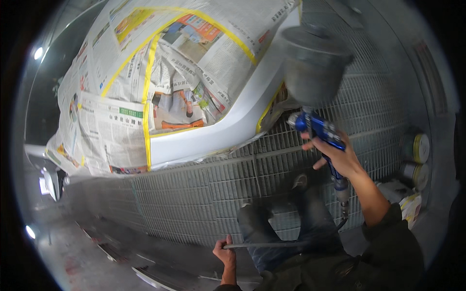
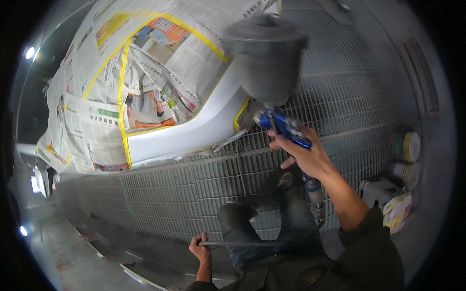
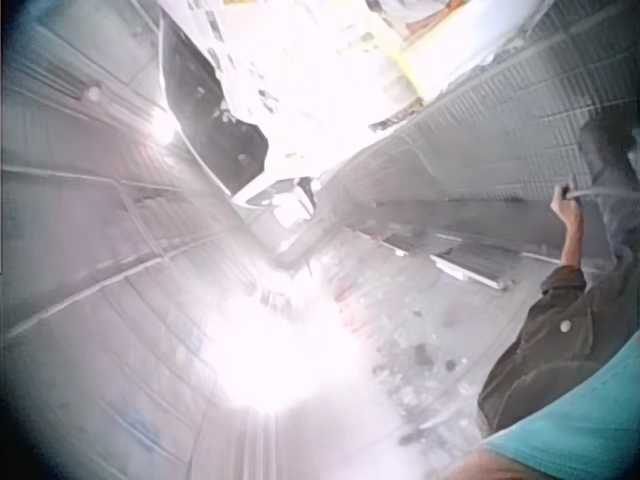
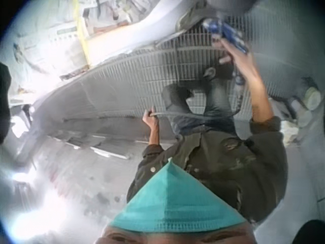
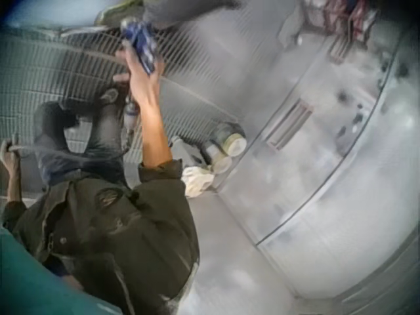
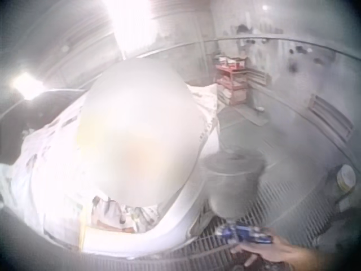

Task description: The person uses a spray gun to apply white paint to a car's rear bumper inside a paint booth. They wipe the surface with a cloth between coats and adjust the masking tape. The person then exits the booth and places the spray gun on a workbench.

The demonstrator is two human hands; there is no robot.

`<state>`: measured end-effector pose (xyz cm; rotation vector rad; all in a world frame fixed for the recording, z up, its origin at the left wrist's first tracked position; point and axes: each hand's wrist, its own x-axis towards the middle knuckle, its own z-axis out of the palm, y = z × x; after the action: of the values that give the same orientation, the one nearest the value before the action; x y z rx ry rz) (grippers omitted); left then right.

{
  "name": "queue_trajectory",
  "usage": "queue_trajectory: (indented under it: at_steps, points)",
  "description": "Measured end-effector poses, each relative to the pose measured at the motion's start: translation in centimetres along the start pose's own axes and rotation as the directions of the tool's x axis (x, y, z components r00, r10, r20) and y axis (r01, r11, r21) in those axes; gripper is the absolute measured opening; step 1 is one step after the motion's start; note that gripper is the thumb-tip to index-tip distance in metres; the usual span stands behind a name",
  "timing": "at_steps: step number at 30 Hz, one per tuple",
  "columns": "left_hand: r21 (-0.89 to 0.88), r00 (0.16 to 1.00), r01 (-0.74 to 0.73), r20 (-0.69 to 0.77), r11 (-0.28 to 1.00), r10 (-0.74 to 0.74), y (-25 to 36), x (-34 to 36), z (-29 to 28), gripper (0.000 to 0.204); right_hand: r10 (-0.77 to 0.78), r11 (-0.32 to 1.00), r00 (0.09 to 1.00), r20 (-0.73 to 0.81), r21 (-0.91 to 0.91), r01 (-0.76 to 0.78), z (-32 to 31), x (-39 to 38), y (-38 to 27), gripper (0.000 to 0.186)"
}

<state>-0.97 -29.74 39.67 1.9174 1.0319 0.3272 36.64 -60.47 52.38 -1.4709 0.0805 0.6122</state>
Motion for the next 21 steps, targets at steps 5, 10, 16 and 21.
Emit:
queue_trajectory:
  at_steps: [5,10,16,21]
  points:
    - [-0.087,0.988,0.139,-0.061,0.986,-0.145,1.0,-4.6,4.6,0.03,0.08,0.993,0.997,-0.01,0.091,-0.078,-6.7,-2.5,1.9,0.038]
    - [-0.117,0.978,0.126,-0.152,0.985,-0.143,2.7,-7.3,9.5,0.03,0.063,0.998,0.995,-0.072,0.034,-0.061,-11.8,-3.0,2.2,0.04]
    - [-0.278,0.945,0.147,-0.244,0.949,-0.217,2.5,-11.9,16.3,0.035,-0.041,0.998,0.999,0.021,-0.045,0.042,-15.8,-0.1,2.6,0.039]
    - [-0.23,0.897,0.126,-0.388,0.965,-0.21,1.5,-14.7,20.0,0.039,-0.165,0.986,0.981,0.105,-0.012,0.167,-17.2,2.6,2.5,0.037]
